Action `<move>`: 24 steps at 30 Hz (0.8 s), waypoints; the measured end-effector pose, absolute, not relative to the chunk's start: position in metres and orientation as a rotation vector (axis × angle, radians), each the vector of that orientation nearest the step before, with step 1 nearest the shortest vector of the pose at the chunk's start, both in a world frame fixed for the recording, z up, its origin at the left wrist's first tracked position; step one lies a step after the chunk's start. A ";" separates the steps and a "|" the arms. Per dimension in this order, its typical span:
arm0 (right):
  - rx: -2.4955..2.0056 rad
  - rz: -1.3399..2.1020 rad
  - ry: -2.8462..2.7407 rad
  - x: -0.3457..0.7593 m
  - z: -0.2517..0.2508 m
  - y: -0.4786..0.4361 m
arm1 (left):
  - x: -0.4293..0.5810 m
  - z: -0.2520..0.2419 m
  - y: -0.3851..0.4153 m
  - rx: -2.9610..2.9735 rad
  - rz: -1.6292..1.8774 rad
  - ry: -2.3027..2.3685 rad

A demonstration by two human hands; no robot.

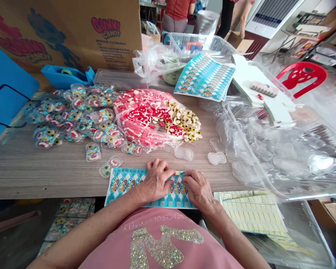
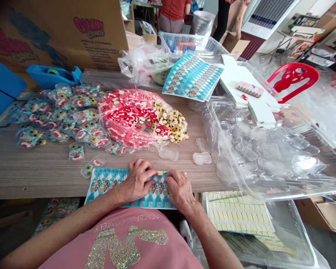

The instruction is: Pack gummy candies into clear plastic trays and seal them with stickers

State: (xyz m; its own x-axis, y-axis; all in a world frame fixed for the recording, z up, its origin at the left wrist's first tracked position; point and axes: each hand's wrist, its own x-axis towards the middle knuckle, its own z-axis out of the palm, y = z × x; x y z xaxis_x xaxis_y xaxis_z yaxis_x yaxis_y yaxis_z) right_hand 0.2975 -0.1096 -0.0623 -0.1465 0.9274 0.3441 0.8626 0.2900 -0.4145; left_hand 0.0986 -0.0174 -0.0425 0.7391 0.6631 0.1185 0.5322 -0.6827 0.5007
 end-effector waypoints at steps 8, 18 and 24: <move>-1.834 0.002 -2.098 0.303 -0.050 -0.102 | 0.099 -0.046 -0.018 2.497 0.419 0.943; -1.559 0.277 -1.942 0.298 -0.046 -0.125 | 0.099 -0.045 -0.019 2.511 0.441 0.954; -1.921 0.097 -1.934 0.327 -0.044 -0.104 | 0.097 -0.048 -0.020 2.526 0.487 0.945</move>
